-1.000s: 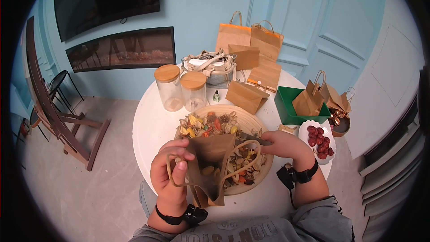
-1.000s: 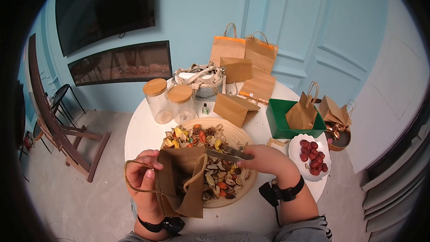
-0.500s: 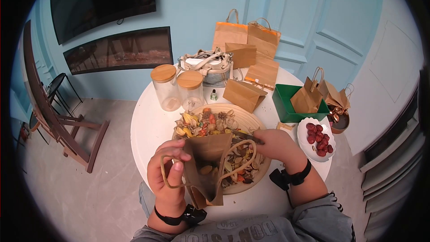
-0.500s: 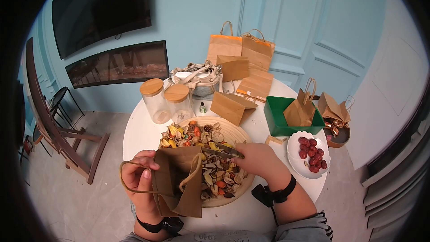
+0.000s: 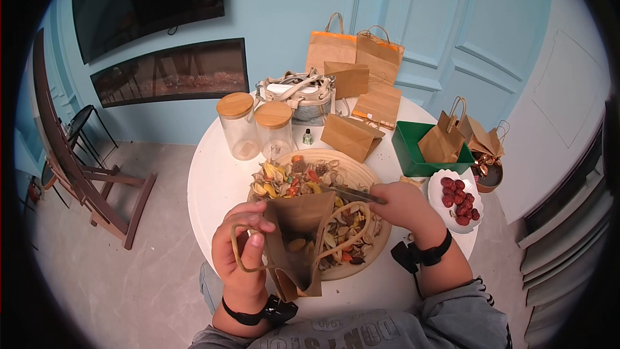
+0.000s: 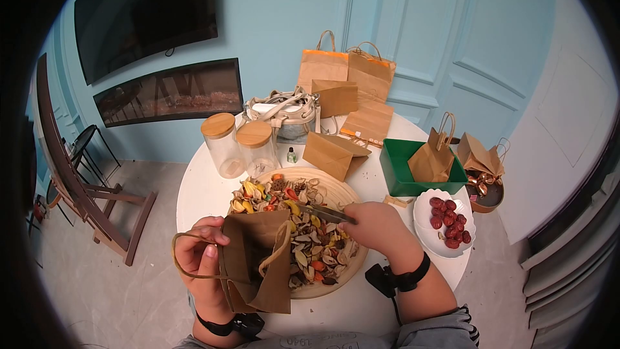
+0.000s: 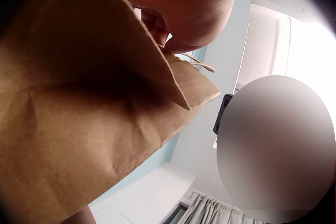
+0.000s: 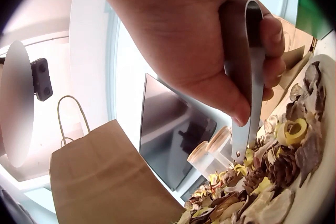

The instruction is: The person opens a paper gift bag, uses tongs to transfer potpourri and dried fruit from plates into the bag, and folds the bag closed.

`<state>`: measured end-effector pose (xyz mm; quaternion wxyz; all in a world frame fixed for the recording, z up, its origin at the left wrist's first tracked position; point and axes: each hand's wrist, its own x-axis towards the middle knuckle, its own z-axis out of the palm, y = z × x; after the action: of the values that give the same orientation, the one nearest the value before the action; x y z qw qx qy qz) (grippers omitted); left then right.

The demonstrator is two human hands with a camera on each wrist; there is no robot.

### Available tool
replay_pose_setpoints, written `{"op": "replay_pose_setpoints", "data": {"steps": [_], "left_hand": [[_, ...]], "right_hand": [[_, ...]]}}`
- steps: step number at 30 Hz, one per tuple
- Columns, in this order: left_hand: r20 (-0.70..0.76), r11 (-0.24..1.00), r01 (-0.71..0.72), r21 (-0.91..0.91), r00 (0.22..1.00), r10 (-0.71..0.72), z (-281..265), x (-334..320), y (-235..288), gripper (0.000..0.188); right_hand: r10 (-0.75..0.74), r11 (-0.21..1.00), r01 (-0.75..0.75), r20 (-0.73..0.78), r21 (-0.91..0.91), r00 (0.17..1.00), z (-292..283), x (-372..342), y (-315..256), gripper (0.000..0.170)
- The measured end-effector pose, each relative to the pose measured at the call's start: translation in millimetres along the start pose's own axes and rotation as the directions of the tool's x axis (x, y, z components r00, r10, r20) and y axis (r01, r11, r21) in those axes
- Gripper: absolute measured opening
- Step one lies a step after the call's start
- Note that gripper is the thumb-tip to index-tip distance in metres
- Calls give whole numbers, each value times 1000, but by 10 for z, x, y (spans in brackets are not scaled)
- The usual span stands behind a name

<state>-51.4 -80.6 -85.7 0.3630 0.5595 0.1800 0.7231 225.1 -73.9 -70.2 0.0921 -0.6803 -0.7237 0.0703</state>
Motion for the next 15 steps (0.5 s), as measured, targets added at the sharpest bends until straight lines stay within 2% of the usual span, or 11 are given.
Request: {"op": "replay_pose_setpoints", "data": {"steps": [3,10,12,13,15], "left_hand": [[-9,999,40,-2,999,-40,13,1,29,14],[13,1000,21,22,1000,-21,-15,7,16,11],[25,1000,27,11,999,-27,-10,9,21,10],[17,1000,21,13,1000,-21,-6,9,24,10],[33,1000,26,-1,999,-26,0,8,29,12]], "right_hand": [[-22,999,24,-70,32,997,-25,-20,27,26],[9,996,5,-170,87,985,-306,-155,-47,29],[39,993,-7,-273,116,961,-447,-217,-92,27],[29,994,2,-274,112,961,-534,-253,-130,27],[74,960,39,-385,276,920,-722,-331,-216,23]]}}
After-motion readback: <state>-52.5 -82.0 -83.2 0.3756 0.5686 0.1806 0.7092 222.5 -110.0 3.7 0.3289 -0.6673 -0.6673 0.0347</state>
